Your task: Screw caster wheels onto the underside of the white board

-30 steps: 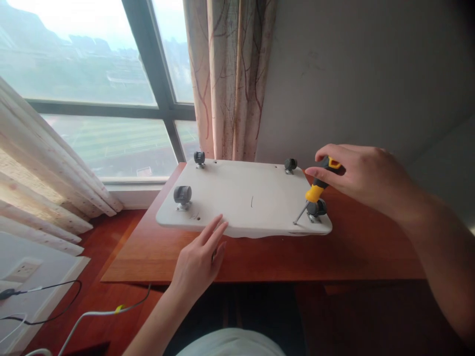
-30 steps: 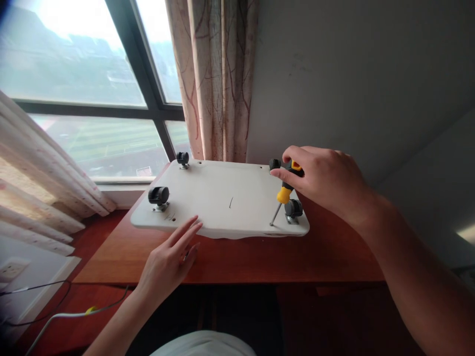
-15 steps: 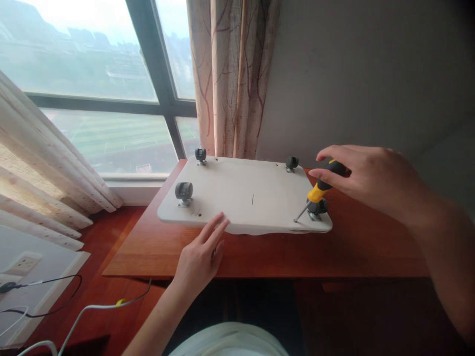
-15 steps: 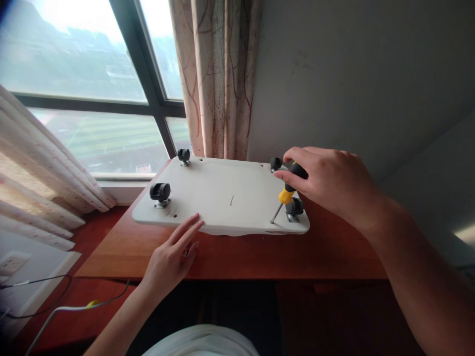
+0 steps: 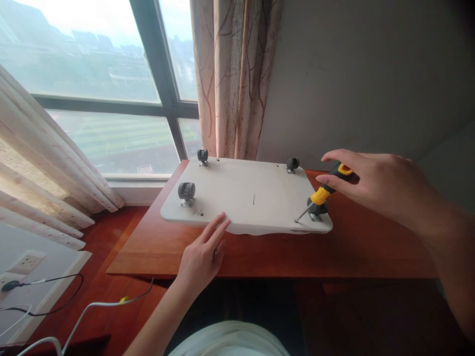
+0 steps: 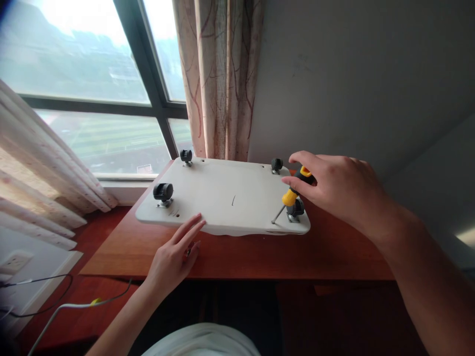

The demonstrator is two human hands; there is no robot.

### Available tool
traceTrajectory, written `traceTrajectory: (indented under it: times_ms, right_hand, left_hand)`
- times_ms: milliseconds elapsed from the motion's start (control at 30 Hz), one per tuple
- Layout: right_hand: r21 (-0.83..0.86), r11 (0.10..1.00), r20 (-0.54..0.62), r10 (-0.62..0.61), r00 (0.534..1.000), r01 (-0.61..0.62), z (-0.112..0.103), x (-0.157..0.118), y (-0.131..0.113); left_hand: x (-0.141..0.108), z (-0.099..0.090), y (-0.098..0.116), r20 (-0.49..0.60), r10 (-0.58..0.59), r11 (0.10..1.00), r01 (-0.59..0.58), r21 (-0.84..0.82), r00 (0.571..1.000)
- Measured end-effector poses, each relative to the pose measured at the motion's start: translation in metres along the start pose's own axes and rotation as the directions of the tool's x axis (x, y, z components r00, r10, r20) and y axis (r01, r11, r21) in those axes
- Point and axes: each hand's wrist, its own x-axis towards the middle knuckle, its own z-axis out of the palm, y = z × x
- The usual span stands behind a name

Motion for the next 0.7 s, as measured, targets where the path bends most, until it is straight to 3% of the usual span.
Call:
traceTrajectory:
  times_ms: [300, 567, 700]
  right_hand:
    - [0.329, 0.944, 0.189, -0.092, 0.978, 0.025, -0.0082, 0.0031, 0.0037]
    - [0.031, 0.999, 0.097, -0.007, 0.995, 0.004, -0.0001, 0.002, -0.0028]
    - [0.071, 0.997, 0.129, -0.016, 0.992, 0.007, -0.0051, -0.0002, -0.002]
  left_hand:
    - [-0.0004, 0.0007, -0.0002, 0.009, -0.001, 1.0, 0.001, 0.005, 1.0]
    - [-0.0017, 0.0031, -0.0012, 0.003, -0.008, 1.0, 0.008, 0.004, 1.0]
    - [-0.0016, 0.003, -0.0016, 0.005, -0.002, 1.0, 0.002, 0.011, 1.0]
